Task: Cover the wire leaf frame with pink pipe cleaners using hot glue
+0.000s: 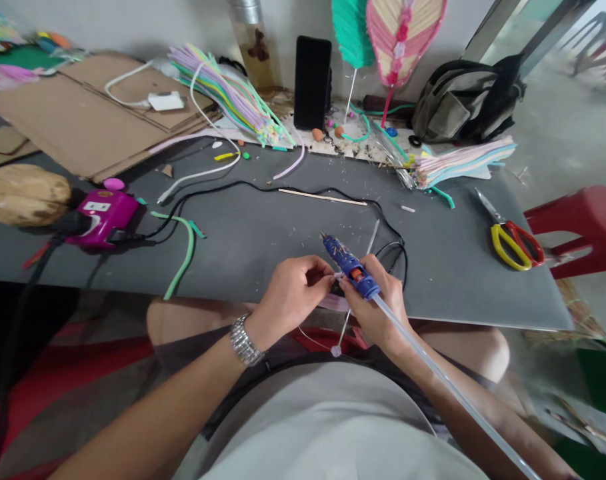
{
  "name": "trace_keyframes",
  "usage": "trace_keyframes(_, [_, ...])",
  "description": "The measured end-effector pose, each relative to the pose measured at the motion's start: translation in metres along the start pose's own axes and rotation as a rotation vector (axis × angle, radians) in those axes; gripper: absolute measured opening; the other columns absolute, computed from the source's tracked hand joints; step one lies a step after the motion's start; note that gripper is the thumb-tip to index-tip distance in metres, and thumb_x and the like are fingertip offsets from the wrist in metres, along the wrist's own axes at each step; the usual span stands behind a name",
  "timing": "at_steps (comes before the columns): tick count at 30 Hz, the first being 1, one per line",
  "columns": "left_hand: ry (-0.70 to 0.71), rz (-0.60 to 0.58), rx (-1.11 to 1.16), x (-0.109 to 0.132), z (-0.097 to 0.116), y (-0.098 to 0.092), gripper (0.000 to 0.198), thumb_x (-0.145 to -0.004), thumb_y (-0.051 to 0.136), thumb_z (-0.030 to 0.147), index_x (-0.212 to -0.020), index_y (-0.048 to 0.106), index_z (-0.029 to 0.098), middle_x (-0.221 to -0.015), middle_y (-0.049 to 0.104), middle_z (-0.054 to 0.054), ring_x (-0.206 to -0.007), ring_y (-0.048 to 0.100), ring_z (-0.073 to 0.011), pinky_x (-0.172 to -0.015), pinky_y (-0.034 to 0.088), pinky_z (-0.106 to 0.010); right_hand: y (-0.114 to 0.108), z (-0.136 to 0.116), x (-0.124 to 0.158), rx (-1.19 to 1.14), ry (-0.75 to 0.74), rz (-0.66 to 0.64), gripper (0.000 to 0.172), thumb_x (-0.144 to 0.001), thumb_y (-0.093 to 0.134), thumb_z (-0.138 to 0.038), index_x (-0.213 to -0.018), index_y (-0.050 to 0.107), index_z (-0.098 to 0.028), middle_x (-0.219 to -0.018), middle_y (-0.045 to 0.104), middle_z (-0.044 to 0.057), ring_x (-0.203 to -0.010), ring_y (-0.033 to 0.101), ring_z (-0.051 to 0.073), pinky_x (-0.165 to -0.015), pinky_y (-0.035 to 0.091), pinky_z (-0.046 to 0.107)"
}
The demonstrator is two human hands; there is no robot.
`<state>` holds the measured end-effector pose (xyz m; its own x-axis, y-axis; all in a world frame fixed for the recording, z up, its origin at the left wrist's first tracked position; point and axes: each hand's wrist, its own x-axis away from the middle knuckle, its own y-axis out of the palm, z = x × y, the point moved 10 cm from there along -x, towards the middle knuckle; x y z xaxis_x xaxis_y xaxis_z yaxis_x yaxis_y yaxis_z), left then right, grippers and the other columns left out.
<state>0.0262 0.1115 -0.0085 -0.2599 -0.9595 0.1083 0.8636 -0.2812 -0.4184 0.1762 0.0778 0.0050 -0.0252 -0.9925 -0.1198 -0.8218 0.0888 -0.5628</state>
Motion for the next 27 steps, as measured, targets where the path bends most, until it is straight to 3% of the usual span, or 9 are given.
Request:
trace_keyframes(6, [-0.056,0.007,-0.014,-0.001,-0.005,0.001,0.017,-0.082,0.065,0.029,-0.07,0.07,0.018,-0.066,0.072,-0.001,-0.063,0.062,-0.0149,-0.061,0.044,-0.025,0.0,-0.002,0.001,-0.001,-0.029,0.004,0.011,-0.088,0.059,-0.027,-0.083,0.049,-0.025,-0.068,0.056,-0.006,-0.056,0.047,0.012,-0.059,0.039,0.024])
trace_keyframes(13, [-0.161,-0.066,0.216,0.001,-0.006,0.006,0.021,-0.085,0.065,0.032,-0.071,0.07,0.017,-0.067,0.068,0.0,-0.064,0.059,-0.0145,-0.059,0.046,-0.024,-0.005,-0.004,0.0,-0.005,-0.027,0.025,0.01,-0.085,0.06,-0.024,-0.082,0.05,-0.025,-0.065,0.053,-0.006,-0.055,0.044,0.011,-0.056,0.036,0.024])
trace_keyframes(27, [-0.146,-0.069,0.136,-0.003,-0.013,0.01,0.017,-0.075,0.068,0.032,-0.066,0.065,0.017,-0.061,0.059,0.002,-0.06,0.051,-0.0123,-0.057,0.038,-0.024,-0.005,-0.007,0.003,-0.005,-0.114,0.011,0.012,-0.089,0.061,-0.022,-0.084,0.05,-0.023,-0.069,0.055,-0.006,-0.056,0.046,0.01,-0.057,0.038,0.022])
